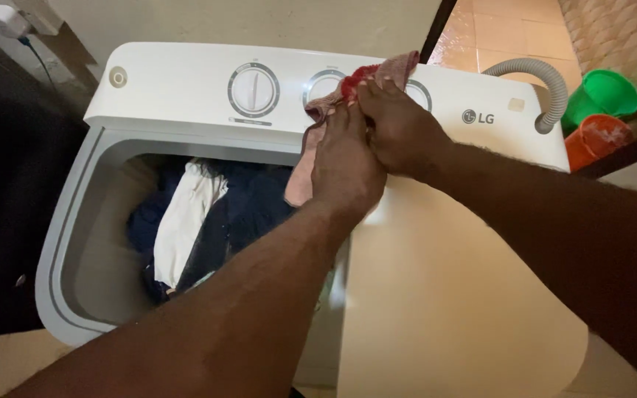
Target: The recorder is seen wiping down the top of a semi-automatic washing machine and replacing the spin dryer lid.
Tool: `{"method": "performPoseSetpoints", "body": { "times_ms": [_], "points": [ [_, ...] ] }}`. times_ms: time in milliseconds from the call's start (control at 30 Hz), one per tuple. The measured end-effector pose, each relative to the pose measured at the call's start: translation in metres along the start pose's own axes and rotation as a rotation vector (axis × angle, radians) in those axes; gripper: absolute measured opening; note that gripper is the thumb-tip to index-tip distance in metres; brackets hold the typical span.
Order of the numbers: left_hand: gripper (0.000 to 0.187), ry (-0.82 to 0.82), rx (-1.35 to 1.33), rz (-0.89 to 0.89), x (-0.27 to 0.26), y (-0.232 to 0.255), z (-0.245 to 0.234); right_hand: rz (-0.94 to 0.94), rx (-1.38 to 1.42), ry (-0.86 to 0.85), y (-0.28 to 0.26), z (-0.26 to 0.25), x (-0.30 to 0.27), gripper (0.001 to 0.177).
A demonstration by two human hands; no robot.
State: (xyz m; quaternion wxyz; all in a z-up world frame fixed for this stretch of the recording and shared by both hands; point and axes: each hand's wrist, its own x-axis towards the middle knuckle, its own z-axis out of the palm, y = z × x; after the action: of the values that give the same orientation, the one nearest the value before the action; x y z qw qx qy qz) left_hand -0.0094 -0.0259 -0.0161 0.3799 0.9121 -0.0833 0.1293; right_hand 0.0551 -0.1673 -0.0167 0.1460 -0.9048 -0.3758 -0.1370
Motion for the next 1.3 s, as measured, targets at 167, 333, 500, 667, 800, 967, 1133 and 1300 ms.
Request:
{"method": "performPoseSetpoints", "body": {
  "times_ms": [167,333,500,667,800,967,1133,1300],
  "points": [
    [0.049,0.038,-0.152,-0.045,0.004,0.017,-0.002,0.2,-0.12,-0.12,-0.015,-0.022,0.01,0.059],
    [0.04,-0.007,-0.168,-0.026,0.029,-0.001,0.017,0.246,-0.257,-0.19,-0.021,-0.047,0.017,0.047],
    [0.027,-0.232,-0.556,0.055,0.05,-0.043,0.053,0.32,-0.35,-0.219,-0.021,-0.056,0.013,0.037],
    [0.025,-0.085,-0.013,0.119,0.034,0.007,0.019,0.396,-0.229,-0.13,-0.012,-0.054,0.008,0.03],
    [0.023,-0.055,-0.009,0.062,0.03,0.023,0.008,0.544,-0.164,-0.191,-0.024,-0.068,0.008,0.031],
    [0.029,-0.034,-0.125,0.061,0.016,0.033,0.01,0.608,-0.111,-0.128,-0.024,-0.074,-0.01,0.024],
    [0.017,0.088,-0.098,0.06,-0.011,0.065,0.02,0.553,-0.167,-0.036,0.001,-0.074,-0.045,0.015],
    [0.026,0.07,-0.104,0.065,-0.028,0.088,0.024,1.097,0.841,0.221,-0.018,-0.104,-0.055,0.017]
  ]
}}
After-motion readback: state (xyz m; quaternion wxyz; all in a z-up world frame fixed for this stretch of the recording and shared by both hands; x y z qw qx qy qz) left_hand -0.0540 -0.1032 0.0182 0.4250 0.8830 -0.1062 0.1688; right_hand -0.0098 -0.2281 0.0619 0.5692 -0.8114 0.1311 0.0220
